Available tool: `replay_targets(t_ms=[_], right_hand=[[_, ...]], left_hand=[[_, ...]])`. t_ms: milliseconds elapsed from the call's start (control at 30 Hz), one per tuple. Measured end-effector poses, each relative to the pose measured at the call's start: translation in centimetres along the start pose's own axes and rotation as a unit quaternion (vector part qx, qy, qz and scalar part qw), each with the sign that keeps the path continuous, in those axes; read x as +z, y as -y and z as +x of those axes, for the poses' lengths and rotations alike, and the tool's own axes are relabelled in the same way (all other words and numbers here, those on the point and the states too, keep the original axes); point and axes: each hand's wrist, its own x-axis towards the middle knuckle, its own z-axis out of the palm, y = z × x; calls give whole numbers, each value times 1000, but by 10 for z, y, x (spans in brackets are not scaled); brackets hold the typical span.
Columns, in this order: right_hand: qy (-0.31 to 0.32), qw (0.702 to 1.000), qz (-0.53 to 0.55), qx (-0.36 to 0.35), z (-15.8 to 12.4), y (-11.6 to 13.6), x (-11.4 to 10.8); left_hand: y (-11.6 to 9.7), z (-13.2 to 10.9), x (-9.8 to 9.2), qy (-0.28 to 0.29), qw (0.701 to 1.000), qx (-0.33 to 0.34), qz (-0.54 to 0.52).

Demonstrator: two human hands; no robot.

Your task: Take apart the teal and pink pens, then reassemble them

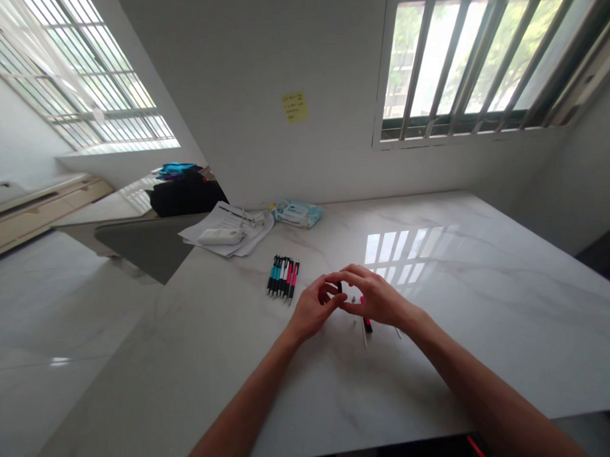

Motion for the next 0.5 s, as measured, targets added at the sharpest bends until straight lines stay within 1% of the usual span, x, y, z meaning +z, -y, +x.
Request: replay_targets(t_ms=[67, 167, 267, 333, 433, 500], right_hand=[[-1, 1000, 14, 9, -1, -4, 2], [-4, 998, 11, 60, -3, -19, -1], [30, 994, 0, 106, -5, -33, -5], [56, 990, 7, 127, -6, -37, -4], [82, 986, 16, 146, -6, -38, 1], [76, 986, 32, 145, -5, -37, 5]], left_hand=[[0, 0, 1, -23, 999, 7, 32], [-1, 1, -3, -55, 993, 12, 103], [-3, 0, -7, -77, 987, 18, 138], [-5, 0, -8, -76, 986, 21, 150], [-6, -1, -7, -64, 983, 26, 169], [-6, -1, -5, -61, 982, 30, 176]])
